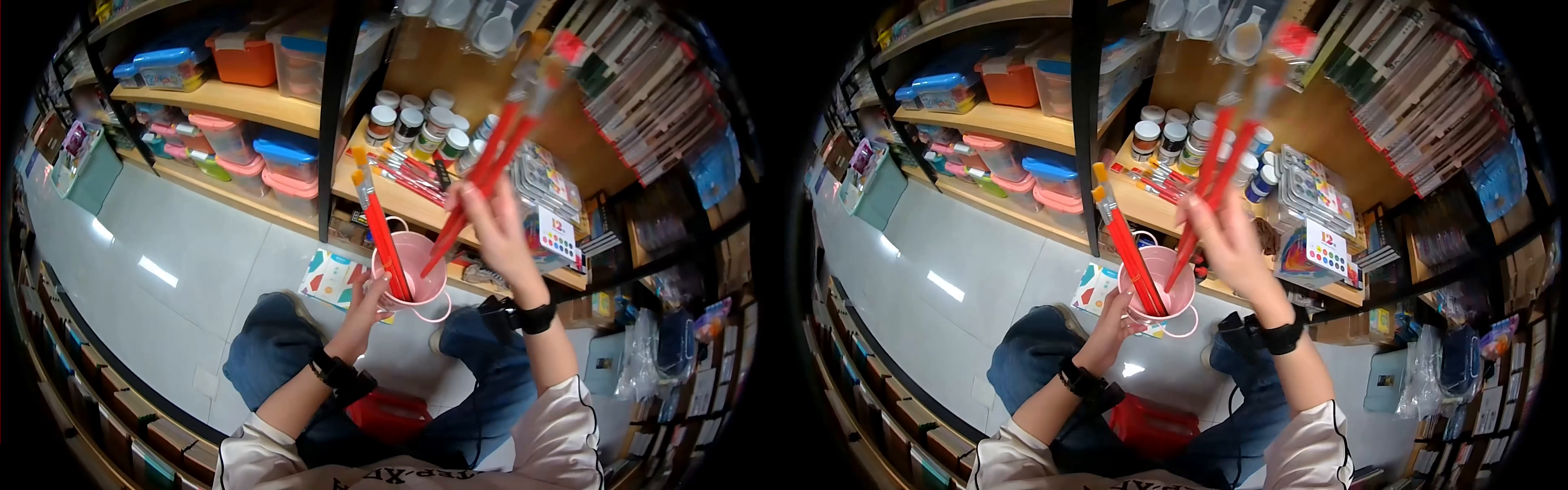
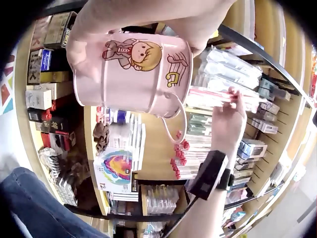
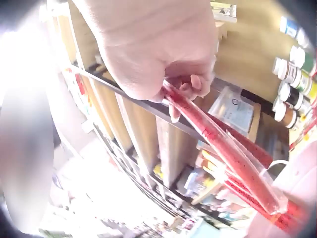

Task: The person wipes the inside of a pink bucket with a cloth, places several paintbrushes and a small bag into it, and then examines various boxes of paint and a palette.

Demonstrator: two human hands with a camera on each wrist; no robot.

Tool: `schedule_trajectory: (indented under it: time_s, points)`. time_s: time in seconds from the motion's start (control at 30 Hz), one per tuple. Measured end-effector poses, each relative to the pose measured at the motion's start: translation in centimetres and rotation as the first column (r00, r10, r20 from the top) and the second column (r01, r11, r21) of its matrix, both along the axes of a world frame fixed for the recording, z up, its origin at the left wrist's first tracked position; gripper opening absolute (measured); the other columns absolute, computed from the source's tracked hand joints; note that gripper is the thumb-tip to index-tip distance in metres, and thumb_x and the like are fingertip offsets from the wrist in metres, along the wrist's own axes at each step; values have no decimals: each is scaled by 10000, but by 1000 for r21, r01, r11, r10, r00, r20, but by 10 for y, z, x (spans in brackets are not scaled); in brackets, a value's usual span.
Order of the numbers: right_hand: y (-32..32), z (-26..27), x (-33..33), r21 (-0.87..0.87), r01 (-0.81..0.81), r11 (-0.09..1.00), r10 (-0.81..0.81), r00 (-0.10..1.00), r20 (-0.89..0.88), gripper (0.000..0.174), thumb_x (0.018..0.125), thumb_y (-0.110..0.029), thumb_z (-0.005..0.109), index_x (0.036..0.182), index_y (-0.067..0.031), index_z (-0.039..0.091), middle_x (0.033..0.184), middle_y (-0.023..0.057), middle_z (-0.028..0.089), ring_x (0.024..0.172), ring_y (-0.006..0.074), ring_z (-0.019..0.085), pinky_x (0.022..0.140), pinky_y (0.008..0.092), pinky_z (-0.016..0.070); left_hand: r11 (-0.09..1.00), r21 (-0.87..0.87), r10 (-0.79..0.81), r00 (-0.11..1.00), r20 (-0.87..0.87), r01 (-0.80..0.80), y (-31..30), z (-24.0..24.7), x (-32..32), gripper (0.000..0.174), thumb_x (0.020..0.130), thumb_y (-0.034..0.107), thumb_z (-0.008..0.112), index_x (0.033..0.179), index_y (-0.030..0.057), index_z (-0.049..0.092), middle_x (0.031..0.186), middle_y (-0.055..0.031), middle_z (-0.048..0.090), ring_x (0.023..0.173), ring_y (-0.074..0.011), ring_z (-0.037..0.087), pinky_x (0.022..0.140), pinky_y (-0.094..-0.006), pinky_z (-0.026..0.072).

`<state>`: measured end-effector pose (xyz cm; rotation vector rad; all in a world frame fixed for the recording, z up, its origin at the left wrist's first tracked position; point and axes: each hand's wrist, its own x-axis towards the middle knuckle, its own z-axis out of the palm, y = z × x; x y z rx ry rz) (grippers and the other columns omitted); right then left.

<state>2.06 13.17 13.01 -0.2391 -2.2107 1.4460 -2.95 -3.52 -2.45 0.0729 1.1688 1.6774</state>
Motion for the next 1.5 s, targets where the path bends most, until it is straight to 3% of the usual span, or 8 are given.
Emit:
schedule_trajectory:
  time_s: [0.17,0.33,0.87,0.97,1.13,1.3,1.4,1.5]
  points:
    - [-8,-37,8,122,-226,967,186,944,273,295,919,-240,449,1046,21,399,855,157,587,768,235,580,712,314,444,995,74,-74,997,12,73,0,-5,6,782,791,536,527,1324,70,194,1190,-109,415,1078,-166,444,860,-345,389]
    - [-24,-51,15,257,-281,924,175,913,368,313,893,-256,483,1019,12,382,890,239,556,836,401,543,697,412,431,992,96,-86,996,15,84,-1,-6,7,728,792,530,530,1297,81,262,1142,-81,423,1025,-158,445,838,-336,398]
    - [-47,-63,2,468,-90,879,-55,956,288,270,830,-171,562,1000,24,487,800,208,593,690,335,589,602,346,454,990,135,-22,999,-41,28,-2,-12,5,689,816,513,515,1294,80,273,1112,-73,442,981,-133,461,808,-315,402]
    - [-47,-68,-1,308,-28,951,-53,966,252,245,822,-195,562,908,26,501,674,192,558,620,352,558,557,381,435,992,123,-29,999,-33,32,-2,-6,3,705,815,515,516,1304,76,262,1104,-76,446,967,-139,471,803,-314,401]
    - [-44,-70,-1,112,5,994,-23,987,161,239,858,-195,545,938,30,531,707,161,600,566,217,592,518,303,437,995,87,-49,998,-28,51,-3,-3,1,743,808,533,514,1319,68,242,1139,-91,439,994,-155,468,812,-316,399]
    - [-41,-48,3,-26,33,999,-28,986,162,238,885,-178,512,1007,26,530,839,138,644,789,185,637,701,277,479,994,106,-28,999,-41,32,-3,-7,2,737,805,540,514,1310,72,250,1177,-106,424,1026,-167,454,815,-313,397]
    - [-42,-47,3,-26,6,1000,-2,988,155,248,881,-190,521,1004,25,533,816,132,636,743,173,629,665,282,478,995,97,-32,999,-38,35,-2,-4,3,727,807,534,519,1306,76,254,1189,-107,416,1038,-165,447,817,-313,397]
    - [-38,-60,2,225,-50,973,8,983,182,248,843,-187,565,961,29,533,735,148,587,626,203,584,562,297,454,993,104,-45,998,-42,49,-1,-3,4,707,812,519,523,1300,79,261,1185,-101,414,1036,-157,444,815,-311,399]
